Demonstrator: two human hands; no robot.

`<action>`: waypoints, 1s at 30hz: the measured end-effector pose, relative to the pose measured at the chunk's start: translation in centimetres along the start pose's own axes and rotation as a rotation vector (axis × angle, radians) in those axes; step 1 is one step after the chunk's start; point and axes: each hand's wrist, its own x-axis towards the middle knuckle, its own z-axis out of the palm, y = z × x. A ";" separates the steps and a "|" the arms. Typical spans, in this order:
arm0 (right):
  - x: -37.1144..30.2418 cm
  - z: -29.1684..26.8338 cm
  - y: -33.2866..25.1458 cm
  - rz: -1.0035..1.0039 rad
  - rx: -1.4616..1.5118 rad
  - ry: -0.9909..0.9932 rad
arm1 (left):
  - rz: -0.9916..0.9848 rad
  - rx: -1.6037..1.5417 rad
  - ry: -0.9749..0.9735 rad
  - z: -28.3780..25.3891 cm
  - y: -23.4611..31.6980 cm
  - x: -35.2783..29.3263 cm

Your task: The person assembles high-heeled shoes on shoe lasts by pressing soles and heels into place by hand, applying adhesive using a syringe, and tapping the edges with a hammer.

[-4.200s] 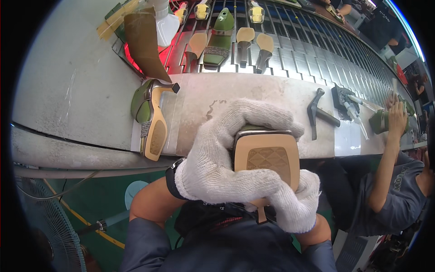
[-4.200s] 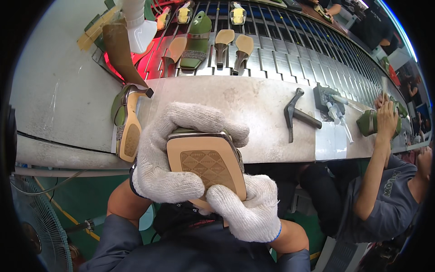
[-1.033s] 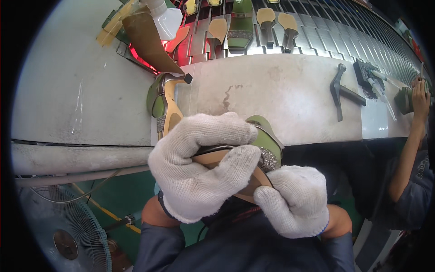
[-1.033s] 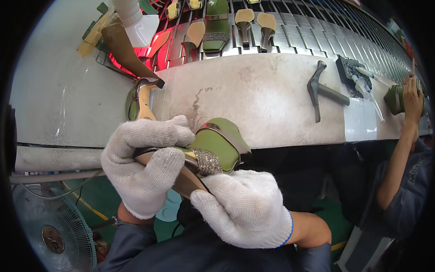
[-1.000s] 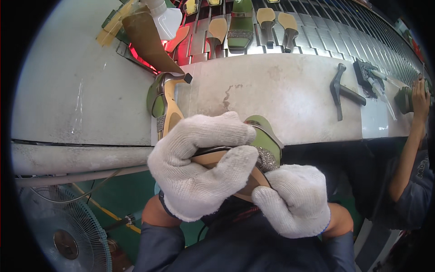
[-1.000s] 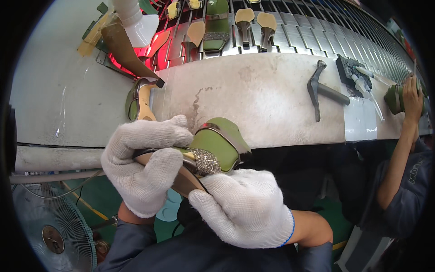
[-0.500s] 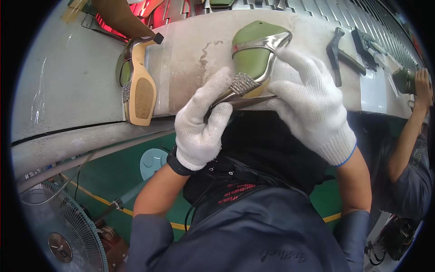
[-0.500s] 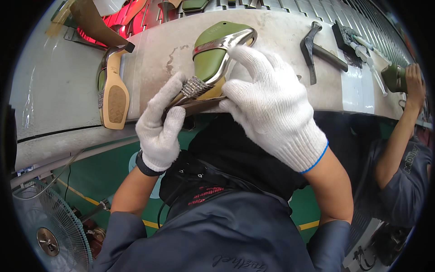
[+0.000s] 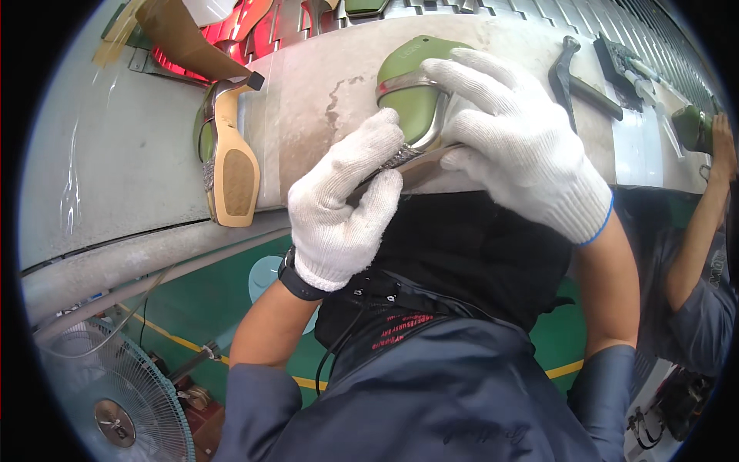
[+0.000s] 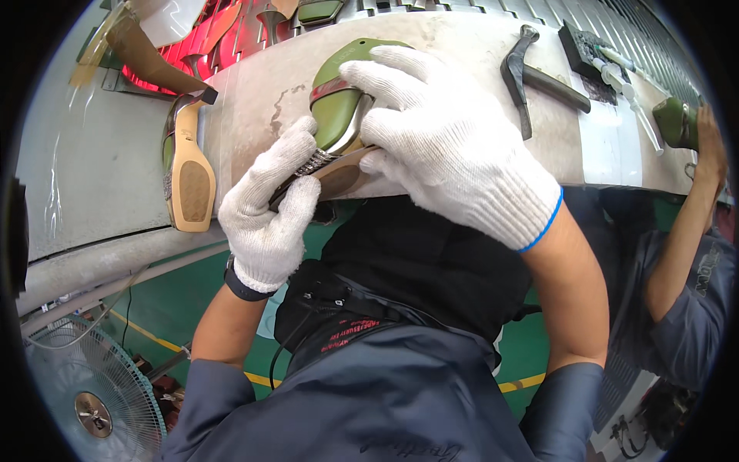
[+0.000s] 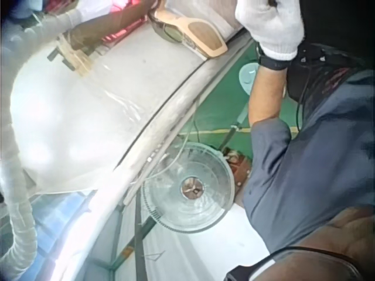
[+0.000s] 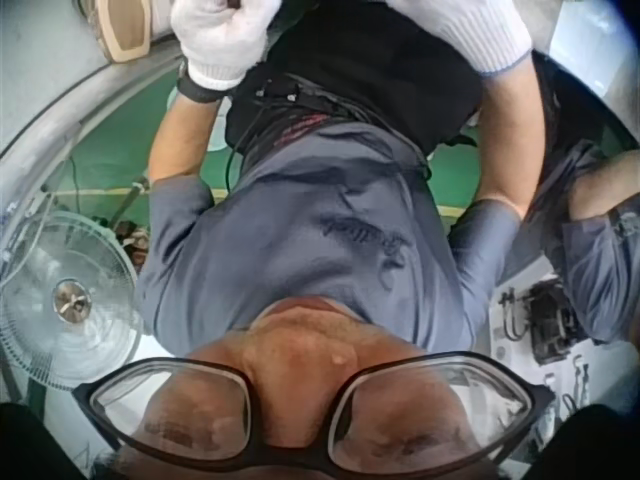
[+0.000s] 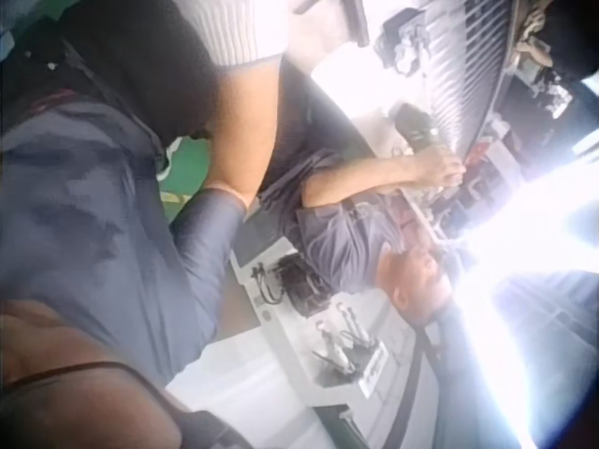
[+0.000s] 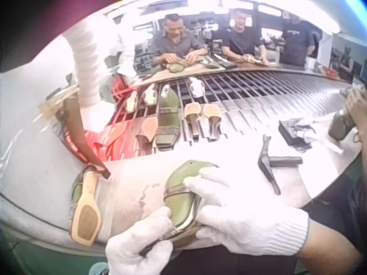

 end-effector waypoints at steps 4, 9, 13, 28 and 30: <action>-0.1 0.9 1.5 -0.082 0.106 0.005 | 0.004 0.025 0.039 0.5 0.1 0.4; -0.1 1.4 1.6 -0.099 0.171 0.045 | 0.038 0.144 0.064 0.4 0.5 1.1; -0.2 1.7 1.8 -0.103 0.225 0.083 | 0.237 0.316 0.029 0.2 0.4 2.1; -2.5 -1.2 2.0 0.301 -0.123 -0.057 | 0.338 0.679 -0.180 2.9 -1.1 15.1; -2.4 -2.5 1.5 0.271 -0.186 0.121 | -0.047 0.398 -0.472 4.0 -2.0 18.7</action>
